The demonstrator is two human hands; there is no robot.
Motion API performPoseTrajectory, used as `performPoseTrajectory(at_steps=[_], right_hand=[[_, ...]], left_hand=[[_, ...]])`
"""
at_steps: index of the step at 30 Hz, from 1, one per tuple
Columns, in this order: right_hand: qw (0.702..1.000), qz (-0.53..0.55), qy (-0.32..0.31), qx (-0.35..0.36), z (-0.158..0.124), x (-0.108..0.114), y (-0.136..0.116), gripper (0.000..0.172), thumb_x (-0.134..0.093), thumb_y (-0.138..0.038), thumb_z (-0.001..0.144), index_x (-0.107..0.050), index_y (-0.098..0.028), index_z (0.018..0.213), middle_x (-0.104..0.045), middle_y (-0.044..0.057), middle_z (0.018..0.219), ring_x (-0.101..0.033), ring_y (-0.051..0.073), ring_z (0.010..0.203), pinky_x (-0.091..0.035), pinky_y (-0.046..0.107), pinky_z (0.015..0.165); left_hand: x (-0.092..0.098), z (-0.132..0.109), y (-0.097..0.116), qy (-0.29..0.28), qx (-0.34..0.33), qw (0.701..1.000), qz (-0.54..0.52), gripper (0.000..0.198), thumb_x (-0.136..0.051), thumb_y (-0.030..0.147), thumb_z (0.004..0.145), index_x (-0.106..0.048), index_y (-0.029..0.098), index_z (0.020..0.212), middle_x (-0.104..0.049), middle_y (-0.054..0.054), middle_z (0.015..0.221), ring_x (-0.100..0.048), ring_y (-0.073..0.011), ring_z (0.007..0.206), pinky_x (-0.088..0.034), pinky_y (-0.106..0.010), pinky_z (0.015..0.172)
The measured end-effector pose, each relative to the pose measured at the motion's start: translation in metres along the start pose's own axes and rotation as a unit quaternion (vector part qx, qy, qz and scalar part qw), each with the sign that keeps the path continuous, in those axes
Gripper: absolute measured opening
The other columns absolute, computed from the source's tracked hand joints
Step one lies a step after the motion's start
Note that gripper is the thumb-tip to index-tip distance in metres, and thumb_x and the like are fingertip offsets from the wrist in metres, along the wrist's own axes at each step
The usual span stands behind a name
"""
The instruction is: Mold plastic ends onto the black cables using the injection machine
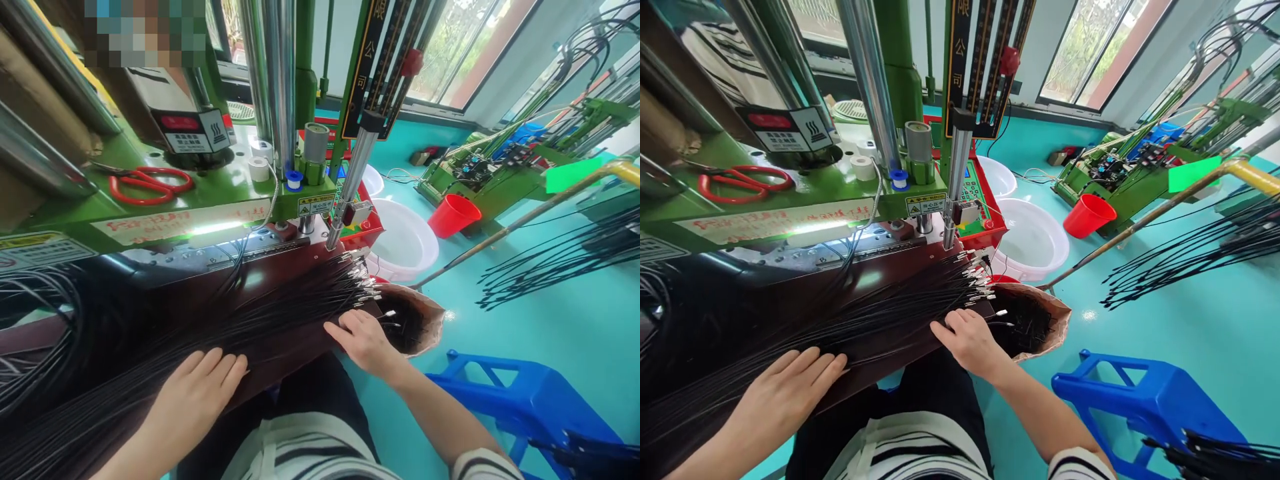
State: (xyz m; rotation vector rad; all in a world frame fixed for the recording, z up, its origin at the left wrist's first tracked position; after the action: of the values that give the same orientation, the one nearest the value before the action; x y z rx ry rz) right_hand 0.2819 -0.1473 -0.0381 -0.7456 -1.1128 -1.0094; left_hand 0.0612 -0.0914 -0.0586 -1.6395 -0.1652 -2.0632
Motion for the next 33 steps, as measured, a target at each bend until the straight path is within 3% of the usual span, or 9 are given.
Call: performPoseTrajectory(at_steps=[4,7,12,15,18,21,24,29,33], right_hand=[[0.997,-0.026,-0.072,0.022,0.016,-0.002,-0.003,0.026,-0.044,-0.015,0.088,-0.056,-0.018,0.110,-0.054,0.003,0.080,-0.048,0.015,0.071,-0.034,0.027,0.060],[0.990,-0.027,-0.138,0.024,0.024,-0.003,-0.003,0.025,-0.048,-0.019,0.087,-0.055,-0.021,0.111,-0.056,0.003,0.082,-0.052,0.014,0.071,-0.033,0.027,0.058],[0.983,0.037,-0.147,0.103,0.041,-0.008,-0.030,0.033,-0.045,-0.029,0.090,-0.046,-0.021,0.122,-0.058,0.001,0.078,-0.055,0.013,0.064,-0.030,0.027,0.053],[0.977,0.052,-0.141,0.150,0.056,-0.016,-0.056,0.030,-0.044,-0.024,0.090,-0.047,-0.019,0.120,-0.059,0.000,0.075,-0.055,0.012,0.058,-0.027,0.027,0.050],[0.971,0.064,-0.146,0.179,0.076,-0.024,-0.081,0.031,-0.044,-0.024,0.090,-0.045,-0.018,0.121,-0.061,0.002,0.077,-0.057,0.013,0.060,-0.025,0.027,0.049],[0.966,0.049,-0.152,0.205,0.099,-0.027,-0.099,0.031,-0.042,-0.029,0.091,-0.044,-0.020,0.122,-0.062,0.001,0.075,-0.058,0.014,0.060,-0.024,0.027,0.048],[0.961,0.016,-0.167,0.218,0.122,-0.023,-0.107,0.027,-0.041,-0.031,0.091,-0.047,-0.022,0.116,-0.063,0.001,0.071,-0.058,0.015,0.056,-0.023,0.028,0.048],[0.953,-0.024,-0.231,0.193,0.148,-0.018,-0.108,0.020,-0.046,-0.007,0.081,-0.053,-0.023,0.091,-0.063,0.001,0.071,-0.060,0.018,0.057,-0.025,0.027,0.050],[0.944,0.030,-0.286,0.163,0.160,-0.026,-0.119,0.010,-0.046,-0.021,0.085,-0.055,-0.019,0.087,-0.066,0.004,0.077,-0.062,0.020,0.067,-0.032,0.027,0.056]], left_hand=[[0.005,0.000,-0.008,0.043,0.007,0.999,0.020,0.016,-0.049,0.022,0.084,-0.062,0.017,0.090,-0.061,-0.005,0.074,-0.053,-0.0190,0.069,-0.038,-0.034,0.064],[0.009,0.006,-0.007,0.080,0.017,0.997,0.015,0.021,-0.055,0.029,0.081,-0.059,0.017,0.098,-0.063,-0.006,0.082,-0.055,-0.0180,0.073,-0.041,-0.033,0.067],[0.020,0.000,-0.005,0.085,0.077,0.993,-0.026,0.024,-0.056,0.030,0.080,-0.057,0.019,0.102,-0.062,-0.008,0.102,-0.054,-0.0234,0.098,-0.040,-0.039,0.084],[0.031,-0.036,-0.021,0.098,0.180,0.979,-0.019,0.030,-0.059,0.028,0.078,-0.054,0.021,0.107,-0.061,-0.009,0.107,-0.049,-0.0256,0.109,-0.037,-0.043,0.092],[0.041,-0.099,-0.041,0.092,0.298,0.949,0.047,0.040,-0.062,0.029,0.075,-0.050,0.020,0.112,-0.059,-0.012,0.108,-0.048,-0.0285,0.110,-0.037,-0.045,0.091],[0.050,-0.166,-0.056,0.060,0.371,0.920,0.115,0.050,-0.063,0.036,0.073,-0.046,0.017,0.116,-0.056,-0.017,0.110,-0.048,-0.0332,0.110,-0.038,-0.047,0.089],[0.051,-0.213,-0.067,-0.006,0.388,0.915,0.114,0.051,-0.059,0.039,0.075,-0.044,0.018,0.119,-0.055,-0.017,0.114,-0.048,-0.0335,0.110,-0.037,-0.046,0.089],[0.054,-0.253,-0.086,-0.070,0.379,0.917,0.106,0.045,-0.054,0.040,0.078,-0.046,0.020,0.117,-0.056,-0.014,0.116,-0.048,-0.0309,0.110,-0.034,-0.044,0.093],[0.054,-0.278,-0.108,-0.087,0.398,0.907,0.107,0.049,-0.052,0.048,0.077,-0.048,0.020,0.116,-0.055,-0.012,0.116,-0.048,-0.0293,0.109,-0.032,-0.044,0.094]])
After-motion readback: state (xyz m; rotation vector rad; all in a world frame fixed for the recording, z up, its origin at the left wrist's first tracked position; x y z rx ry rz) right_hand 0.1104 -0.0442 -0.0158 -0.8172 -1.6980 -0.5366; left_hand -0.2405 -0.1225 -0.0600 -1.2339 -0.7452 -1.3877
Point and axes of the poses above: each hand's wrist, its own z-axis towards the middle knuckle, its own x-axis out of the back of the hand, y = z × x, the point moved 6 cm from there along z, towards the middle knuckle
